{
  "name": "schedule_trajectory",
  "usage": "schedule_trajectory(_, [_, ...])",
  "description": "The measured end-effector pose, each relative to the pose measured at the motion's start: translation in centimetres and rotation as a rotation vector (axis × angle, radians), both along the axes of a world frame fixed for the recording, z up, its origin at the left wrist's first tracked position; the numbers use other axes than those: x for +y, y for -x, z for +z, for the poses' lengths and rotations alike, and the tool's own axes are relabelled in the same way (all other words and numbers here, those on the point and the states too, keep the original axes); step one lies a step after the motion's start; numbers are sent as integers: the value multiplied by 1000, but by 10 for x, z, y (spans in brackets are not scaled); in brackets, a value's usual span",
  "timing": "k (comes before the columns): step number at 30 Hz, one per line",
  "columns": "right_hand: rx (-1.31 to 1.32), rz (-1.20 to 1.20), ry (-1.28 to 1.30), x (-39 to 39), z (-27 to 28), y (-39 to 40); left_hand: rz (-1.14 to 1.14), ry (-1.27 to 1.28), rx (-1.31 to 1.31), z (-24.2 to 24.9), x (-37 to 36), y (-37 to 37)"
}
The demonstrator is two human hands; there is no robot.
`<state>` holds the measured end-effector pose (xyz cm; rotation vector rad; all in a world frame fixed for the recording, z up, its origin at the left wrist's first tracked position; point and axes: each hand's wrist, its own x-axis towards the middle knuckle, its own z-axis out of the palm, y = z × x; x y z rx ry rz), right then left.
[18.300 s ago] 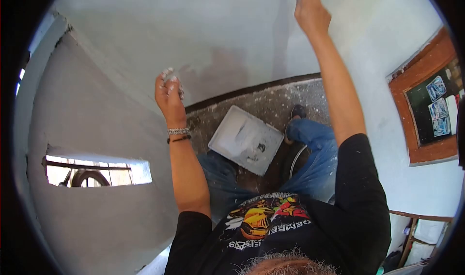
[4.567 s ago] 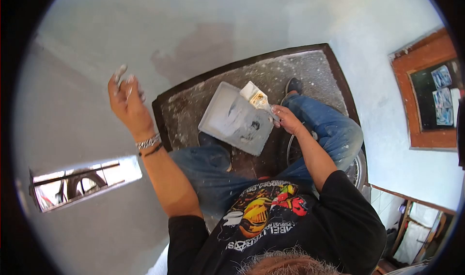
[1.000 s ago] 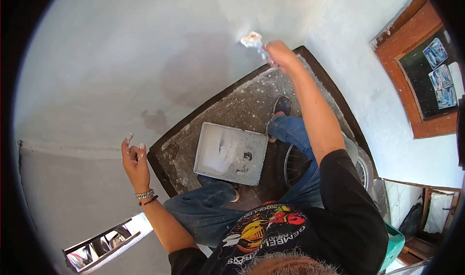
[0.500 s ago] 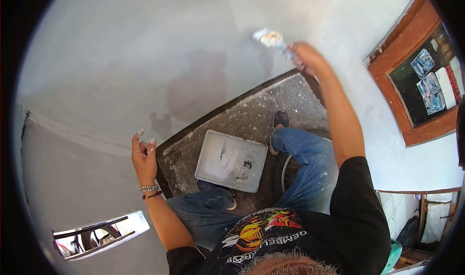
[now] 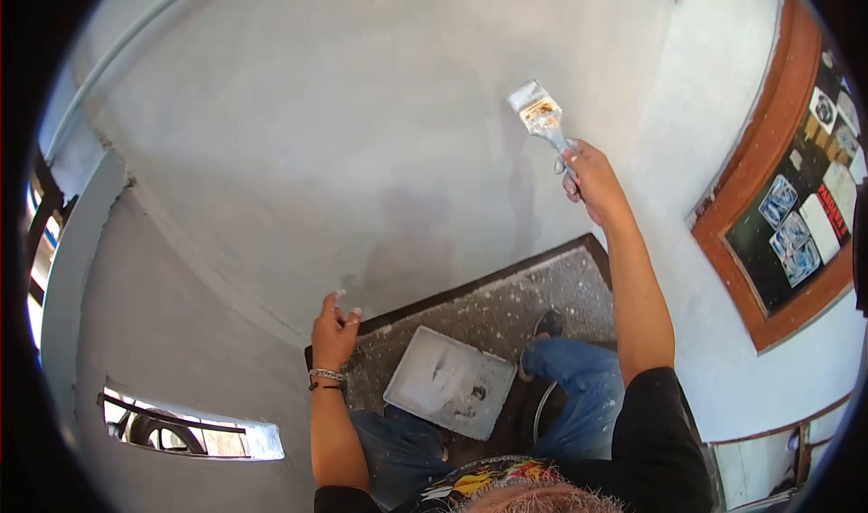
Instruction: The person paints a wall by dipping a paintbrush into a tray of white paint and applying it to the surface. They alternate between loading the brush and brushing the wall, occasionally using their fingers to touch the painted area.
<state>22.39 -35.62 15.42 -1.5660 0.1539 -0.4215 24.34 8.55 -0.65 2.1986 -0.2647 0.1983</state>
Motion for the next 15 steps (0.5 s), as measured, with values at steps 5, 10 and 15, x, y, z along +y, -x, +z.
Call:
schedule_trajectory(5, [-431, -250, 530, 6, 11, -30, -34, -77, 27, -11, -4, -3])
schedule_trajectory(10, [-398, -578, 1091, 57, 84, -32, -20, -161, 48, -14, 2, -4])
schedule_trajectory(15, [-76, -609, 1319, 76, 43, -51, 4, -120, 60, -16, 11, 0])
